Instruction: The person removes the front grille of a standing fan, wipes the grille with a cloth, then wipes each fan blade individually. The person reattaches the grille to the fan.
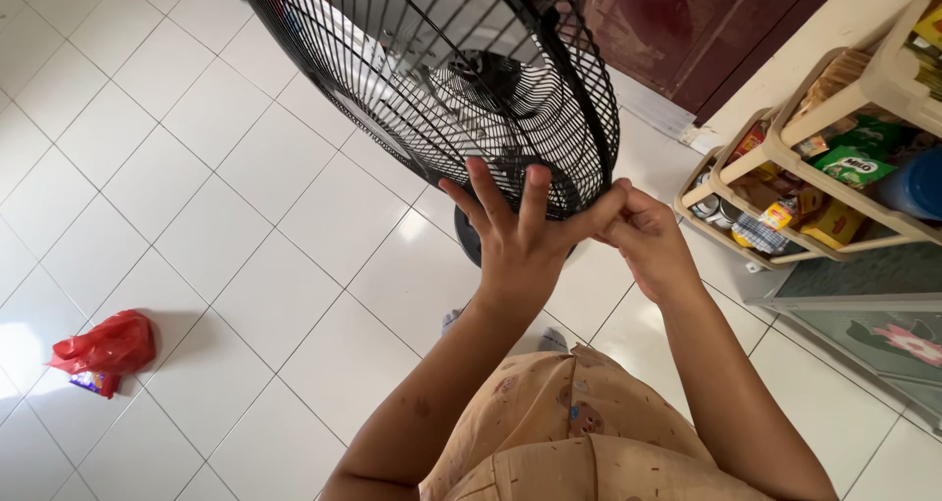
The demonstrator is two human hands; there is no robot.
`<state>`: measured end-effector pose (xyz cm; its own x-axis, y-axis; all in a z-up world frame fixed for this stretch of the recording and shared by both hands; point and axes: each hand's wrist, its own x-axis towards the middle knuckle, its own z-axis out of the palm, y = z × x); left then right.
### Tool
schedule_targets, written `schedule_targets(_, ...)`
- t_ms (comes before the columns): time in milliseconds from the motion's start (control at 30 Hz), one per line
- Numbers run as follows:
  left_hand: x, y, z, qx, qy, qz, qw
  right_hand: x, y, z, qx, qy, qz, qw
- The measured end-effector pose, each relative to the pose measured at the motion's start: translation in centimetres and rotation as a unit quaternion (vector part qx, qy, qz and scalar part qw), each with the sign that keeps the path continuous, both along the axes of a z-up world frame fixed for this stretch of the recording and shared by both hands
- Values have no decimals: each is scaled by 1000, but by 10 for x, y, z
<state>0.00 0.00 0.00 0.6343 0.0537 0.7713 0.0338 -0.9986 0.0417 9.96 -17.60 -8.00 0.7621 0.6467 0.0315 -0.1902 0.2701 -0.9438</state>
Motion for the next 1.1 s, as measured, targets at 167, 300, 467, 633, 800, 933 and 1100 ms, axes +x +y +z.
schedule_targets(167,0,0,5,-17,8,8,1000,0,16,42,-39,146,-23,988)
schedule_targets(300,-3,0,9,-17,13,5,1000,2,16,47,-9,167,-4,986)
schedule_targets(467,-13,8,9,-31,26,-53,998,6,8,36,40,137,-10,990)
schedule_targets(633,-32,25,-36,-571,-137,-151,796,-3,16,30,29,203,-43,978)
schedule_targets(800,-21,89,-125,-859,-183,57,475,-15,38,10,-26,278,-49,959)
schedule_targets(933,-5,101,-167,-955,35,-22,294,-14,59,-6,15,363,-26,931)
schedule_targets(1100,11,94,-153,-967,61,-123,213,-12,79,-14,51,386,-18,921)
